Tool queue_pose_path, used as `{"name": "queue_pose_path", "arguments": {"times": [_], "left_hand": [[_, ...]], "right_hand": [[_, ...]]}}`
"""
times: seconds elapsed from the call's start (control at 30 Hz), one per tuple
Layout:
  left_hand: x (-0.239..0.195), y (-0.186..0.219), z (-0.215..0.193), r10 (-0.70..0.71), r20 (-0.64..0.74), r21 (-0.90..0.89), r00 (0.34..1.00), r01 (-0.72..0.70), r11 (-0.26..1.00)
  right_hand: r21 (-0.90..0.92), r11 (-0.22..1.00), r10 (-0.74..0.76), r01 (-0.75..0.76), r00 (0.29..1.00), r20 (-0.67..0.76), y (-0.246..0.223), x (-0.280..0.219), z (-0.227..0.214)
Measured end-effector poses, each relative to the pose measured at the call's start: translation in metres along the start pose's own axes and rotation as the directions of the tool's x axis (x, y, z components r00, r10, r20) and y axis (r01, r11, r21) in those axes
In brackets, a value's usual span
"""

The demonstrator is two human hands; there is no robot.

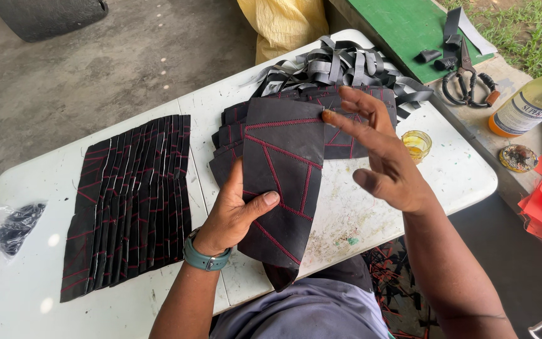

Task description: The person repeatedly picks up black fabric pieces with red stitching from a stack on a white table, inspects the seams and edges by hand, and places them back on the stack. The person also occasionally dips a finger into a small jar of yellow substance on the table.

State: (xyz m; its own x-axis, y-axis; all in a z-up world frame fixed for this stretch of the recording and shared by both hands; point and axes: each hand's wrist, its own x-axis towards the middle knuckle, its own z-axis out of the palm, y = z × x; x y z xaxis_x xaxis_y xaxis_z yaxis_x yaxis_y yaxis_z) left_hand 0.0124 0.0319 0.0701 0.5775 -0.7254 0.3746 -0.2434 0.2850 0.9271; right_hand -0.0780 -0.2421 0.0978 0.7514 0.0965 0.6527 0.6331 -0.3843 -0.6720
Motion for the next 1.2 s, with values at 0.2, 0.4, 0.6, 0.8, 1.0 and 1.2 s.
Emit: {"name": "queue_pose_path", "arguments": {"times": [0.2,0.4,0.6,0.8,1.0,1.2], "left_hand": [[0.003,-0.004,-0.001,0.032,-0.03,0.033,0.999,-0.031,0.999],[0.006,-0.011,-0.003,0.042,-0.051,0.021,0.998,-0.04,0.999],[0.009,-0.013,-0.003,0.06,-0.094,0.019,0.994,-0.059,0.998],[0.012,-0.013,-0.006,0.081,-0.12,0.035,0.989,-0.077,0.996],[0.016,-0.016,-0.002,0.109,-0.131,0.04,0.985,-0.104,0.994],[0.015,-0.027,-0.009,0.09,-0.181,-0.029,0.979,-0.096,0.995]], "right_hand": [[-0.228,0.974,0.022,-0.01,0.999,0.047,-0.017,-0.011,0.003],[-0.449,0.893,-0.016,0.044,0.998,0.066,-0.028,-0.018,0.012],[-0.593,0.801,-0.036,0.088,0.995,0.098,-0.033,-0.03,0.021],[-0.483,0.868,-0.015,0.115,0.978,0.206,-0.04,-0.047,0.027],[-0.478,0.877,0.053,0.053,0.977,0.206,-0.022,-0.04,0.028],[-0.664,0.74,0.072,0.106,0.969,0.235,-0.033,-0.067,0.047]]}}
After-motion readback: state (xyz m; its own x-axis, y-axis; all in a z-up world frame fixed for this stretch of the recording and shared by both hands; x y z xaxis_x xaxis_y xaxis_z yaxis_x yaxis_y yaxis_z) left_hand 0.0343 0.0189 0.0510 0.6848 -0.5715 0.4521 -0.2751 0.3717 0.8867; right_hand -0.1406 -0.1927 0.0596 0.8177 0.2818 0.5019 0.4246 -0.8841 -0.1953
